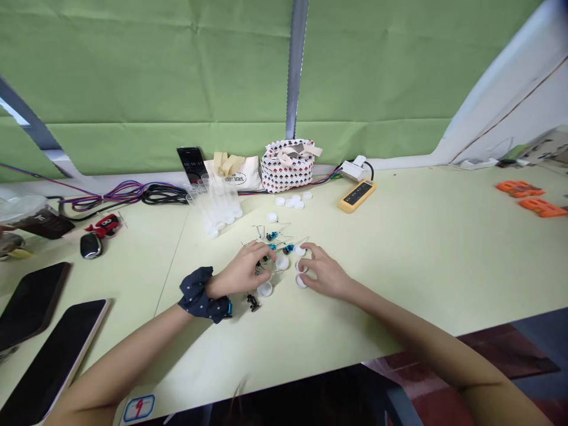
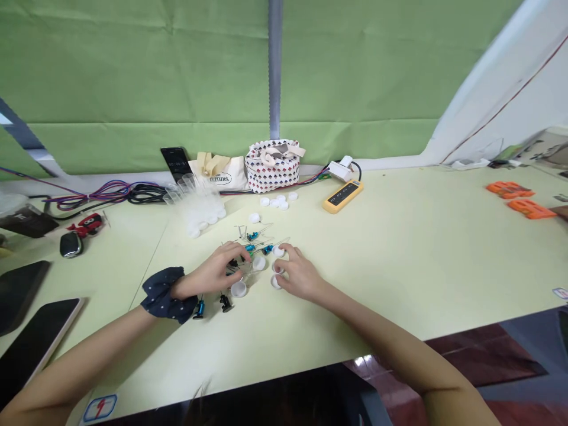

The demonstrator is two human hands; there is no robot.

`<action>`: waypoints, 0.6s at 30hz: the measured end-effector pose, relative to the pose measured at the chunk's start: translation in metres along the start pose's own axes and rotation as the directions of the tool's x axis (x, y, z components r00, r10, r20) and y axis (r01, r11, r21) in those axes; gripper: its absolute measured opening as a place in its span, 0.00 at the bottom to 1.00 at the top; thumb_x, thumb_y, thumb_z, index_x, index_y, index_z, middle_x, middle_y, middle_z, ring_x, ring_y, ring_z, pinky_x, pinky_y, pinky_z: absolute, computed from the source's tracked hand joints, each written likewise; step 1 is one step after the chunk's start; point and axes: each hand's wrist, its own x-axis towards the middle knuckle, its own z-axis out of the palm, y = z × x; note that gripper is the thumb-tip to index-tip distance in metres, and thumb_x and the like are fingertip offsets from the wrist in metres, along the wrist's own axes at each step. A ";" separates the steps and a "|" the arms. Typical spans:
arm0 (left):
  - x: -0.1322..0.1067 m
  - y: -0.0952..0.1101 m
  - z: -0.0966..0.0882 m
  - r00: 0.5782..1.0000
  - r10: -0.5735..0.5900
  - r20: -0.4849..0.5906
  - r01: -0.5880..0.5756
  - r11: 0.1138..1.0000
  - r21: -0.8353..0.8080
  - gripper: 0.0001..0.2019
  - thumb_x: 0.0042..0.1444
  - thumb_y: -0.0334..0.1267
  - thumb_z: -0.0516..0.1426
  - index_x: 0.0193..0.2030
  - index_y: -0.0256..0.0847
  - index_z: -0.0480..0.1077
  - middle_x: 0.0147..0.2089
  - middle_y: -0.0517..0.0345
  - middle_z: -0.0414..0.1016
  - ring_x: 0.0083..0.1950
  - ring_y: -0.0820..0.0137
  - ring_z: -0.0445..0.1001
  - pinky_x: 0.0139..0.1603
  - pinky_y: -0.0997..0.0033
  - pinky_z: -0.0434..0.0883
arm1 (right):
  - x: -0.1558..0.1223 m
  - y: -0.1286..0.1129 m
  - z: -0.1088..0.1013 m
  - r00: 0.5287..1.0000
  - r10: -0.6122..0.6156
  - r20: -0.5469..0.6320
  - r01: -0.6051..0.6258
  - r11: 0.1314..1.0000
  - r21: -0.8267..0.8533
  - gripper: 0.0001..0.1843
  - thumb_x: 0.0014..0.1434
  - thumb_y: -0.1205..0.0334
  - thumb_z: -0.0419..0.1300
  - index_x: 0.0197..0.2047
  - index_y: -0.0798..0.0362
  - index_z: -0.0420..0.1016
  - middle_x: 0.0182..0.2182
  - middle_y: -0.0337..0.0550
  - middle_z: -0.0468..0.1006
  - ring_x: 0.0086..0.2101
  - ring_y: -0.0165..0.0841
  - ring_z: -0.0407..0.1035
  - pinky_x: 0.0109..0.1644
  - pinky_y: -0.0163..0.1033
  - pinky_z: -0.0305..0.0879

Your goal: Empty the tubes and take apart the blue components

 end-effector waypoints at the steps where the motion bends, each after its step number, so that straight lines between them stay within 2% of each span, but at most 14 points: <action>1: 0.005 0.004 0.002 1.000 -0.012 -0.016 0.012 1.000 0.023 0.08 0.56 0.35 0.53 0.42 0.41 0.67 0.41 0.55 0.70 0.45 0.64 0.67 0.47 0.64 0.64 | 0.002 -0.001 -0.001 0.999 -0.021 0.038 0.021 1.000 0.018 0.03 0.55 0.64 0.57 0.34 0.52 0.72 0.52 0.49 0.62 0.41 0.36 0.65 0.45 0.43 0.64; 4: 0.022 0.014 0.018 1.000 -0.028 -0.015 0.030 0.979 0.204 0.11 0.56 0.45 0.54 0.37 0.39 0.68 0.39 0.52 0.70 0.45 0.61 0.66 0.44 0.62 0.63 | -0.001 -0.005 -0.004 0.990 -0.058 0.132 0.049 0.996 0.070 0.03 0.56 0.65 0.57 0.34 0.53 0.71 0.43 0.45 0.67 0.33 0.30 0.66 0.40 0.37 0.64; 5: 0.027 0.017 0.025 1.000 -0.024 -0.001 0.023 0.958 0.285 0.11 0.56 0.45 0.55 0.35 0.38 0.69 0.38 0.51 0.70 0.45 0.60 0.66 0.44 0.61 0.62 | -0.006 -0.005 -0.006 0.987 -0.048 0.152 0.038 0.997 0.069 0.03 0.55 0.65 0.57 0.34 0.54 0.71 0.41 0.44 0.67 0.30 0.28 0.65 0.38 0.36 0.63; 8: 0.036 0.025 0.043 0.998 0.011 0.059 -0.037 0.885 0.464 0.08 0.58 0.36 0.53 0.31 0.36 0.70 0.36 0.48 0.70 0.45 0.59 0.65 0.43 0.60 0.60 | -0.021 0.008 -0.016 0.983 0.035 0.181 -0.038 0.999 0.013 0.03 0.55 0.65 0.57 0.31 0.54 0.70 0.39 0.43 0.67 0.25 0.25 0.62 0.34 0.34 0.61; 10: 0.038 0.030 0.049 0.993 0.054 0.102 -0.097 0.867 0.489 0.10 0.59 0.33 0.51 0.30 0.36 0.70 0.35 0.48 0.69 0.44 0.60 0.65 0.42 0.61 0.60 | -0.019 0.030 -0.024 0.980 0.136 0.144 -0.129 0.990 -0.053 0.04 0.55 0.66 0.56 0.30 0.55 0.71 0.38 0.44 0.68 0.26 0.26 0.63 0.35 0.34 0.61; 13: 0.044 0.037 0.041 0.986 0.119 0.117 -0.157 0.901 0.405 0.11 0.61 0.34 0.50 0.32 0.37 0.71 0.34 0.51 0.68 0.41 0.63 0.66 0.41 0.64 0.61 | 0.013 0.071 -0.036 0.956 0.292 0.013 -0.287 0.947 -0.141 0.04 0.51 0.66 0.59 0.27 0.56 0.73 0.33 0.45 0.69 0.31 0.31 0.66 0.39 0.35 0.61; 15: 0.052 0.036 0.028 0.990 0.123 0.073 -0.140 0.936 0.324 0.11 0.62 0.36 0.49 0.35 0.38 0.71 0.35 0.53 0.68 0.39 0.66 0.67 0.40 0.67 0.63 | 0.046 0.094 -0.040 0.920 0.364 -0.147 -0.383 0.914 -0.133 0.04 0.51 0.65 0.60 0.27 0.57 0.74 0.32 0.46 0.69 0.33 0.33 0.67 0.41 0.35 0.61; 18: 0.072 0.017 0.006 0.999 0.031 -0.026 -0.024 0.970 0.241 0.11 0.62 0.37 0.48 0.37 0.37 0.70 0.38 0.53 0.67 0.36 0.68 0.69 0.38 0.70 0.65 | 0.090 0.107 -0.037 0.889 0.368 -0.272 -0.406 0.909 -0.099 0.11 0.59 0.63 0.53 0.40 0.59 0.74 0.41 0.52 0.69 0.38 0.36 0.67 0.45 0.39 0.61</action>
